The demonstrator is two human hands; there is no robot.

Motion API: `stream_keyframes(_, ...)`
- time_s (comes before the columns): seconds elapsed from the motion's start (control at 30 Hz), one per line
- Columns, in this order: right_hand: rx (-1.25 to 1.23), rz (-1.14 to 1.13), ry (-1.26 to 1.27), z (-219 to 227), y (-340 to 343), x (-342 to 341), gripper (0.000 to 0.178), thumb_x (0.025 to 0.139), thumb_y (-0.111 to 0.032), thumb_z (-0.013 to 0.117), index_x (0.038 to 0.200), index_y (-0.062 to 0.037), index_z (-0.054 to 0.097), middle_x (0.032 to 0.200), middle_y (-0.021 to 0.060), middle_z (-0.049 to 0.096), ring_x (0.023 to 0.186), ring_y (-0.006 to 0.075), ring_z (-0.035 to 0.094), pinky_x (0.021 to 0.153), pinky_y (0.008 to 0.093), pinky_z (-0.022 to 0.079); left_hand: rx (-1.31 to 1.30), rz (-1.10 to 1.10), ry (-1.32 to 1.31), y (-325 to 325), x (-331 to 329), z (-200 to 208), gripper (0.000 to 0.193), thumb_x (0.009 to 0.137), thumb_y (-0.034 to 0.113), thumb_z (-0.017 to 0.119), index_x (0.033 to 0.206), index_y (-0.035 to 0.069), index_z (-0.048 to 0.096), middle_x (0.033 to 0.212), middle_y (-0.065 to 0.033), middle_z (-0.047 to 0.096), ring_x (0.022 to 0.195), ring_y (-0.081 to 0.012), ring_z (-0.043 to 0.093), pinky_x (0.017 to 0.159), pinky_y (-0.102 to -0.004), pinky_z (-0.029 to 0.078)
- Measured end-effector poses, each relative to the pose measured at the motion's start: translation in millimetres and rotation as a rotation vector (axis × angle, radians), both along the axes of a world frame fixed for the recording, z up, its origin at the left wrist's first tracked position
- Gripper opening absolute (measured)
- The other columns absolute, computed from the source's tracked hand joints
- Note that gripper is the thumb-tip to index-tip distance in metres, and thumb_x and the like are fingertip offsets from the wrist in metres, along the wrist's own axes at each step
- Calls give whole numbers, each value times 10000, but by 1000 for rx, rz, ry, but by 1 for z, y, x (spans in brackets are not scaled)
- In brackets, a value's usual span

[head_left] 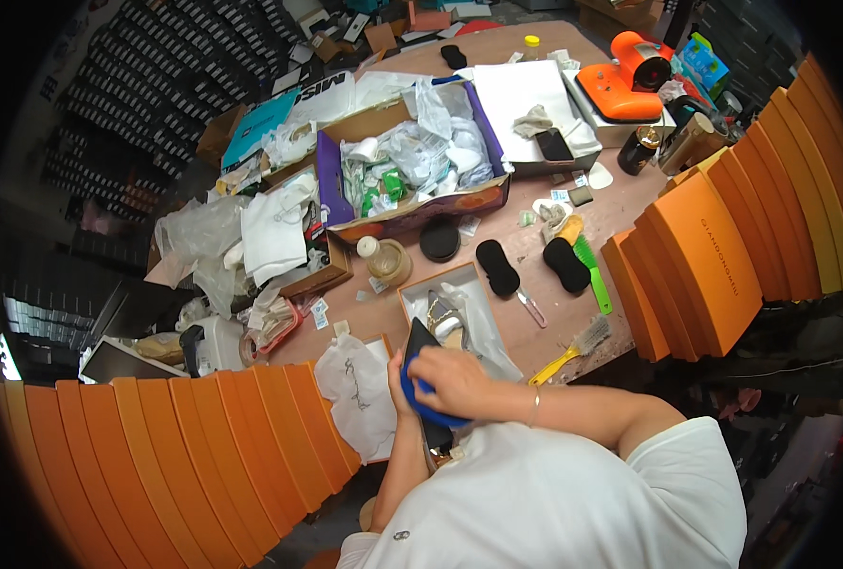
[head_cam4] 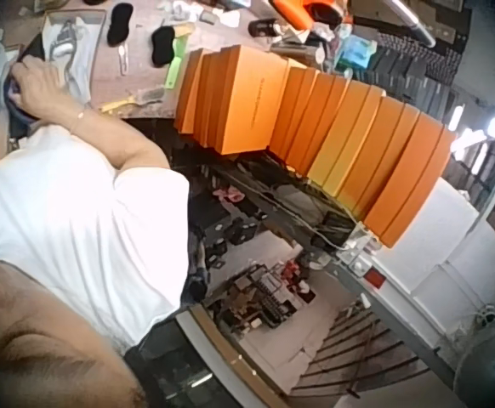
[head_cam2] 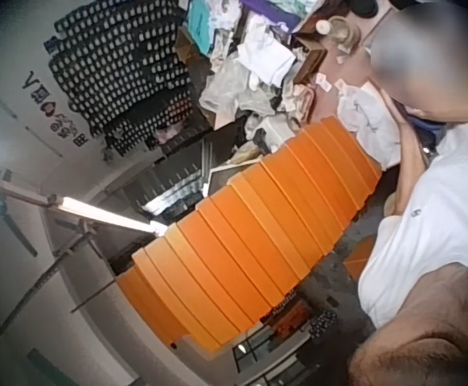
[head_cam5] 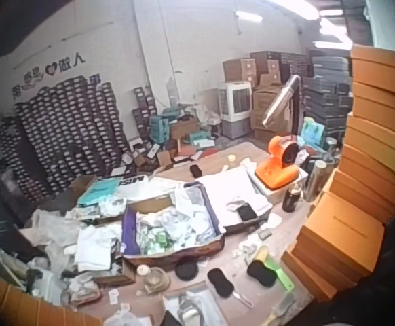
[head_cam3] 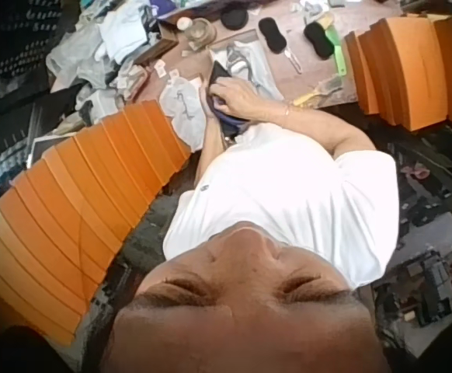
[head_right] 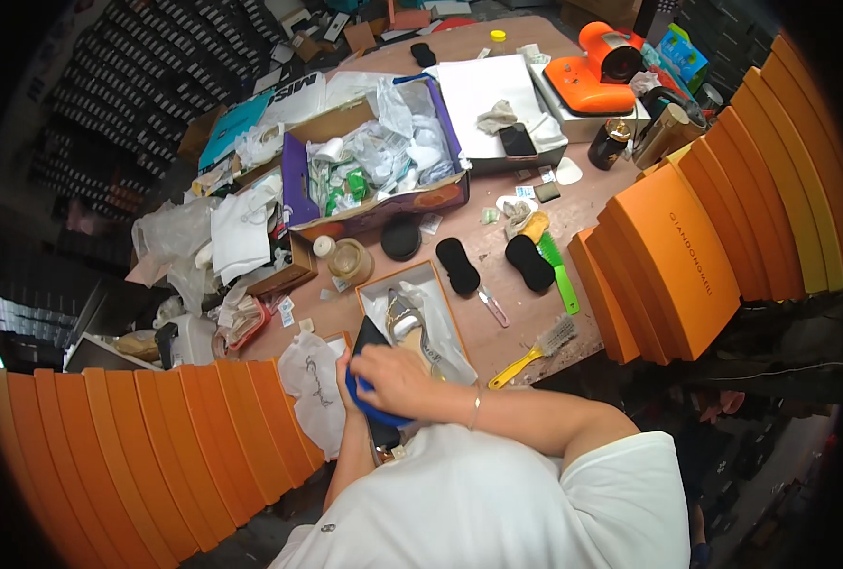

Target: Inspecting, cleaning with a brush and cloth, and packaging various pairs of shoes into boxes with tissue paper and dust bags.

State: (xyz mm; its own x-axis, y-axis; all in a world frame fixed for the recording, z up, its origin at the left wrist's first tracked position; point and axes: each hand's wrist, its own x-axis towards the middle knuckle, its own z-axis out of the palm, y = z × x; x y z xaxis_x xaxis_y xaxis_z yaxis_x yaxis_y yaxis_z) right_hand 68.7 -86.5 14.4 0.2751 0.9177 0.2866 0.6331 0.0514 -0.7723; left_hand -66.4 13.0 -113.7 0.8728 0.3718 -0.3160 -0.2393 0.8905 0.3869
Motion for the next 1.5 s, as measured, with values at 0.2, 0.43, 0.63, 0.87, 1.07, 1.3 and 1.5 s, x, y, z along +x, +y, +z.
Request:
stream_keyframes(0.2, -121, -320, -66, -56, 53, 50, 192, 787, -249, 639, 855, -77, 586, 825, 116, 607, 776, 338, 619, 659, 458, 495, 41, 132, 422, -29, 32, 65, 377, 940, 416, 430, 1059, 87, 569, 1063, -92, 631, 987, -211, 626, 907, -372, 509)
stream_keyframes(0.43, -18, 285, 13, -11, -23, -18, 399, 748, -259, 726, 1101, -94, 642, 994, 111, 534, 937, 267, 547, 790, 383, 448, -161, 43, -61, -2, -24, -23, 495, 928, 428, 407, 1157, 16, 558, 1084, -188, 607, 959, -296, 613, 872, -437, 508)
stream_keyframes(0.63, -16, 583, 71, -15, -31, -15, 315, 709, -119, 717, 1022, -141, 692, 1000, 66, 554, 949, 254, 537, 780, 389, 422, -204, 124, 118, -8, -9, 20, 518, 911, 463, 437, 1175, 30, 543, 1097, -175, 590, 932, -311, 593, 854, -442, 496)
stream_keyframes(0.87, -9, -6, -2, -57, 33, -11, 243, 704, -136, 709, 946, -146, 704, 959, 85, 572, 943, 282, 559, 780, 395, 455, -149, 354, 433, -21, 0, 29, 440, 930, 453, 455, 1116, 85, 608, 1003, -116, 662, 875, -250, 647, 789, -401, 547)
stream_keyframes(1.07, -562, 24, 477, -47, -4, 101, 445, 750, -277, 714, 1159, -115, 652, 1068, 166, 649, 937, 350, 631, 849, 385, 500, 101, 400, 326, 27, -9, 55, 417, 914, 419, 490, 1039, 45, 625, 943, -83, 681, 785, -190, 664, 736, -322, 561)
stream_keyframes(1.3, -1054, 511, -193, -56, -43, 44, 422, 767, -306, 666, 1140, -109, 630, 1055, 162, 668, 991, 339, 636, 836, 425, 507, 794, 664, 947, 58, -13, 13, 544, 972, 397, 509, 1362, 22, 447, 1372, -166, 470, 1273, -226, 451, 1041, -316, 347)
stream_keyframes(1.5, -552, 431, 328, 5, -51, 83, 278, 814, -217, 689, 1015, -27, 664, 973, 134, 674, 928, 220, 652, 799, 354, 503, 459, 2, 548, 44, -38, 33, 451, 992, 430, 450, 1128, 9, 536, 1236, -233, 540, 1022, -288, 632, 869, -380, 511)
